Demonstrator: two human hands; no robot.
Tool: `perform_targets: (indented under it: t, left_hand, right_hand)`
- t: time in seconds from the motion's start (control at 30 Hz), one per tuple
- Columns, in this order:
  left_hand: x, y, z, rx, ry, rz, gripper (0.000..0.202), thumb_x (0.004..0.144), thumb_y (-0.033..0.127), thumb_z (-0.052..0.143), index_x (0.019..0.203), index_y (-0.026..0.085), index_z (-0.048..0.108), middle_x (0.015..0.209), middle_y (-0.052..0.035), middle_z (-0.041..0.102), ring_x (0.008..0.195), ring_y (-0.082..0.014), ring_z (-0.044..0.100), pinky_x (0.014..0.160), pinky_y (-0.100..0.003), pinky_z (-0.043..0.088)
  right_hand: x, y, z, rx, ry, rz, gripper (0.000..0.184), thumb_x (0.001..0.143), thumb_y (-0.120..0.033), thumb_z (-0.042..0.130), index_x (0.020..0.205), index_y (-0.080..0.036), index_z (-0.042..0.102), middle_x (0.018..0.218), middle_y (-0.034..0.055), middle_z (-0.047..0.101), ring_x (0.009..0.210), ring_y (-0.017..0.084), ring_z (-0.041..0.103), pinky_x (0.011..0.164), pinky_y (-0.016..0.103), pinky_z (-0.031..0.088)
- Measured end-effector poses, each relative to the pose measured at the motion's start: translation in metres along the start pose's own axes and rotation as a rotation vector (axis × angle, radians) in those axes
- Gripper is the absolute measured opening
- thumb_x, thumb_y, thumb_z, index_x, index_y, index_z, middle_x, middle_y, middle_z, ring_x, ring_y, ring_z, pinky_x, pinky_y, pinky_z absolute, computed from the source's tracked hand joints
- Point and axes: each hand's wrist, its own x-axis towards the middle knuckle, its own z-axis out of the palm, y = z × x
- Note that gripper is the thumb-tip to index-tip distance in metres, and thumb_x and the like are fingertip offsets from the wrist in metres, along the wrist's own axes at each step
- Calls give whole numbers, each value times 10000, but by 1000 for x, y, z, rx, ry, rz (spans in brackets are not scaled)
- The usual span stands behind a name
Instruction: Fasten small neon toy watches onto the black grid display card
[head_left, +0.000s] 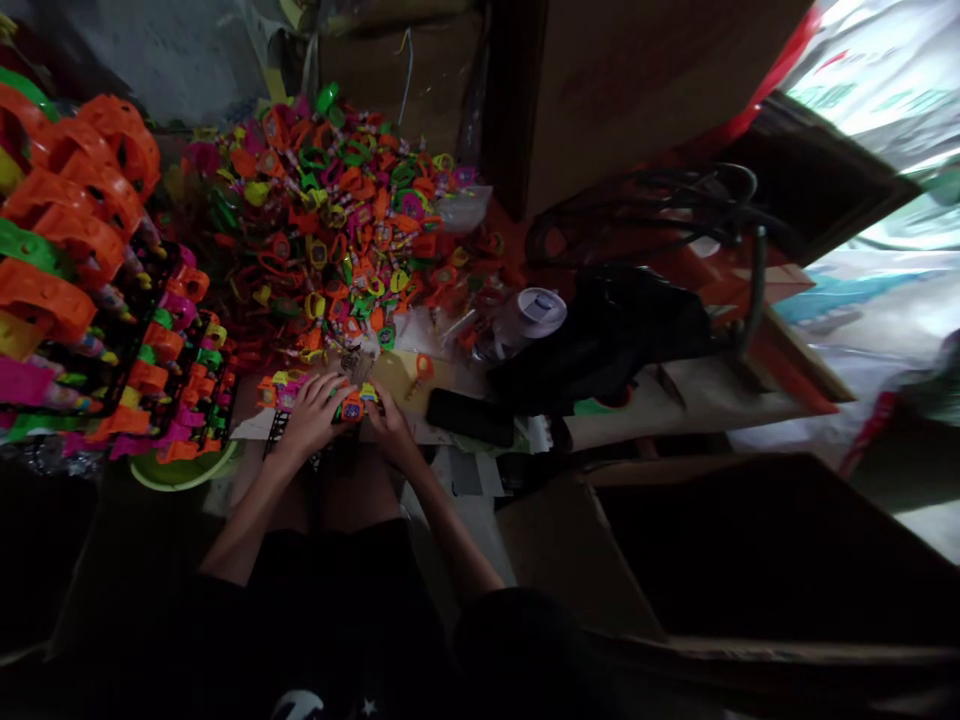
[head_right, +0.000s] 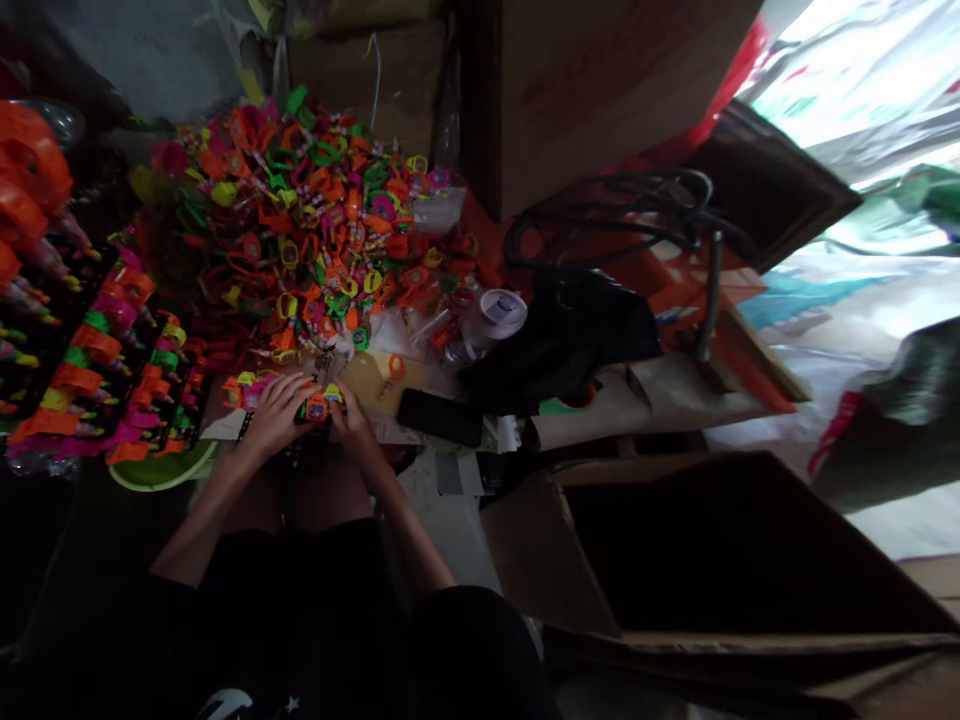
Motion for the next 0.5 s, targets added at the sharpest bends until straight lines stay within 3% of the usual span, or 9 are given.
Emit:
perform_targets:
  t: [0.1,0.2,0.3,0.37,0.4,0.47,0.5]
  left_hand:
    - [-1,2,0,-36,1,-10,558,829,374,663,1338,212,501,1424,-107,485,1391,-287,334,1172,-510,215]
    - [-2,18,-14,-159,44,-39,577,827,372,663,1350,219,475,1472,-112,421,1427,-295,263,1180,-547,162]
    - [-8,55,-53,-499,184,-103,473,844,418,635,1266,241,517,1397,-101,493,1389,-273,330,1171,-533,189]
    - [-19,88,-89,-921,239,-185,346,868,440,585,1157,255,550,1295,-94,552,1295,-243,444,1118,-478,311]
    - [-27,106,-107,-1188,185,-197,334,862,492,560,1110,269,558,1236,-90,576,1236,-236,496,1064,-455,380]
    - [-44,139,-140,-1677,-200,-146,433,720,660,590,1017,345,586,1135,-73,606,1165,-266,543,926,-459,481]
    - [-54,154,-153,-1739,-289,-126,473,628,737,584,951,392,598,1055,-61,623,1106,-283,576,815,-464,520]
  right_hand:
    - [-2,-2,4,6,34,15,548,934,-489,405,1391,-191,456,1421,81,488,1326,207,440,1134,363,337]
    - [-4,-3,5,10,61,28,571,921,-490,425,1401,-181,437,1440,90,464,1355,206,401,1151,366,305]
    - [-6,-3,4,47,83,52,574,925,-471,419,1413,-169,401,1430,119,466,1310,203,451,1125,373,333]
    - [-6,0,2,56,129,66,537,936,-449,389,1390,-162,413,1386,132,504,1271,200,482,1108,383,345]
    - [-4,3,1,49,157,70,514,939,-441,378,1365,-159,434,1360,135,523,1257,201,490,1098,387,353]
    - [4,11,-3,18,193,91,469,932,-439,375,1286,-155,493,1301,140,559,1193,207,531,1037,382,410]
    - [10,16,-5,1,200,110,451,922,-442,383,1244,-153,515,1266,144,577,1124,209,568,977,374,452]
